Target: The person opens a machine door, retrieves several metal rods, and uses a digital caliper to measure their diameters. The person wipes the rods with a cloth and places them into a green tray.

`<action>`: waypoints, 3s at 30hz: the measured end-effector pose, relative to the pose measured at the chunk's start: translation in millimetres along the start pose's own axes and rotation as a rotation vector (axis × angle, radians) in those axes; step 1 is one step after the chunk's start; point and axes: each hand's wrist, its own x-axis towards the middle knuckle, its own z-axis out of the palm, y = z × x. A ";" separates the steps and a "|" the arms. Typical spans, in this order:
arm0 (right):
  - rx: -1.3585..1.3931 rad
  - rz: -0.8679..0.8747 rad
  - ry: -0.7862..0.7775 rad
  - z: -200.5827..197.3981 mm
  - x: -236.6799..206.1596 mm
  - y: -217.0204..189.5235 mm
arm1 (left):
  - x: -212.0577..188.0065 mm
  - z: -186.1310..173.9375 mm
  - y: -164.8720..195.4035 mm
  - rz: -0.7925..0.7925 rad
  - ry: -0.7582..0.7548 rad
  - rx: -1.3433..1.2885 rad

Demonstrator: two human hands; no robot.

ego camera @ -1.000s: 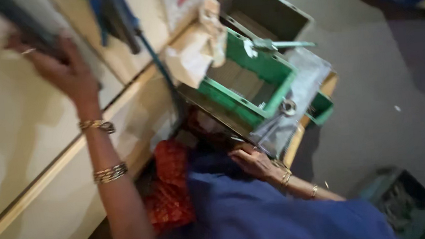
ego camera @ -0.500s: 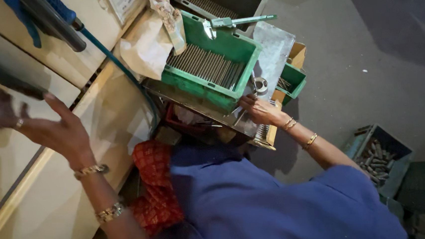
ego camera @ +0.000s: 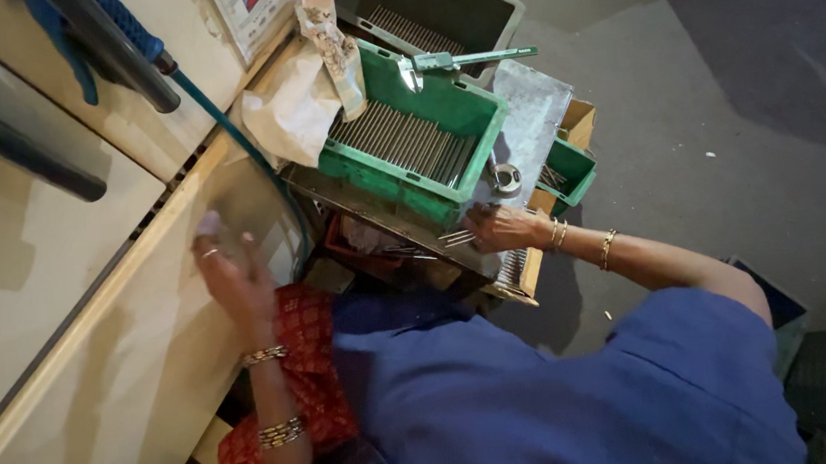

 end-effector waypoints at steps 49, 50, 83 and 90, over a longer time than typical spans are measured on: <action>0.062 0.008 0.241 -189.1 267.7 -47.6 | -160.0 28.9 64.3 -1.223 -0.580 -1.703; -0.021 -0.111 0.552 -184.6 283.1 -22.8 | -158.1 26.3 73.7 -1.307 -0.622 -1.605; 1.954 0.280 0.408 -77.0 201.0 -183.7 | -139.1 26.4 74.6 -0.032 -0.278 0.060; 1.094 0.084 0.880 -130.9 203.4 -159.0 | -91.5 -1.0 126.4 -0.442 -0.227 -0.633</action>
